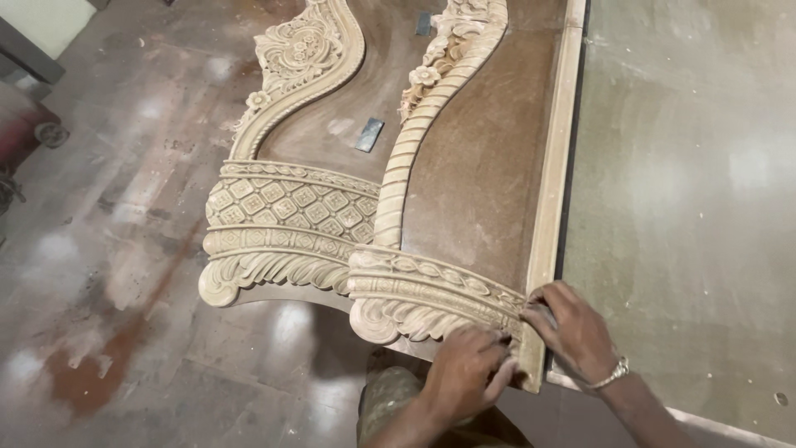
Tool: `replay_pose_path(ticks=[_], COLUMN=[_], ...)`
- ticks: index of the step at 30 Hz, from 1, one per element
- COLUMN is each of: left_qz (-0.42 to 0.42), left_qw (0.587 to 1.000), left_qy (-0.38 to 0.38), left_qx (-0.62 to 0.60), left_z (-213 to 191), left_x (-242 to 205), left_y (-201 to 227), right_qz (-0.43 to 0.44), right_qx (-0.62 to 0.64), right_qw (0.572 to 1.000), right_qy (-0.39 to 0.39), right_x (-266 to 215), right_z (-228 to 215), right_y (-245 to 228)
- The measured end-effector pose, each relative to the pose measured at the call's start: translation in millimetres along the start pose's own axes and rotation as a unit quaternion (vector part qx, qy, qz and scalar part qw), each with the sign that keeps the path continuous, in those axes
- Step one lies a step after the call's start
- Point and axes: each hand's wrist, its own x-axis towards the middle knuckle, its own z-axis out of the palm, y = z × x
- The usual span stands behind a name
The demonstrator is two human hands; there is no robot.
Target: The person uses a small carving tool to refine the details of a large, ornate wooden piece. They carefully scrape and shape the carved edges and patterns along the curved border of the object.
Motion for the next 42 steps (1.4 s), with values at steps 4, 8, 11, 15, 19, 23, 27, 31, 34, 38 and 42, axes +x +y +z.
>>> replay_pose_path(ticks=[4, 8, 11, 15, 19, 23, 27, 31, 34, 38, 42], left_qz=[0.069, 0.023, -0.109, -0.166, -0.088, -0.205, -0.039, 0.064, 0.135, 0.172, 0.181], left_qw=[0.948, 0.965, 0.986, 0.887, 0.877, 0.944, 0.991, 0.978, 0.969, 0.967, 0.972], left_qy=[0.247, 0.206, 0.124, 0.053, 0.146, 0.109, 0.087, 0.092, 0.087, 0.056, 0.025], left_qx=[0.188, 0.158, 0.005, -0.427, -0.449, -0.233, 0.096, 0.177, 0.189, 0.177, 0.147], left_z=[-14.1, -34.4, -37.6, -26.2, -29.1, -61.9, -73.7, -69.5, -72.6, -81.7, -89.5], left_x=[23.5, 25.7, 35.1, 42.9, 45.4, 45.8, 51.7, 64.0, 70.4, 75.2, 80.6], left_y=[2.0, 4.5, 7.7, 11.1, 8.9, -2.3, 2.7, -8.3, -24.8, -32.4, -25.9], right_qz=[0.057, 0.097, 0.195, 0.074, 0.185, 0.207, 0.066, 0.027, 0.152, 0.123, 0.089], right_qx=[-0.049, 0.110, 0.330, 0.584, 0.333, 0.246, 0.369, 0.458, 0.310, 0.338, 0.371], right_qw=[0.993, 0.987, 0.923, 0.808, 0.922, 0.942, 0.898, 0.844, 0.915, 0.906, 0.888], right_qy=[-0.095, -0.059, -0.043, -0.010, -0.066, 0.097, 0.230, 0.279, 0.208, 0.223, 0.256], right_x=[-13.0, -9.4, -14.1, -17.7, -18.7, -12.5, -1.2, -1.2, -2.7, 1.0, 5.0], right_z=[-2.5, -7.7, -8.3, 0.5, -0.3, -0.8, 20.4, 44.4, 44.5, 38.9, 44.2], right_y=[-0.2, -8.3, -19.7, -41.4, -42.6, -32.3, -32.5, -35.7, -33.5, -34.6, -36.7])
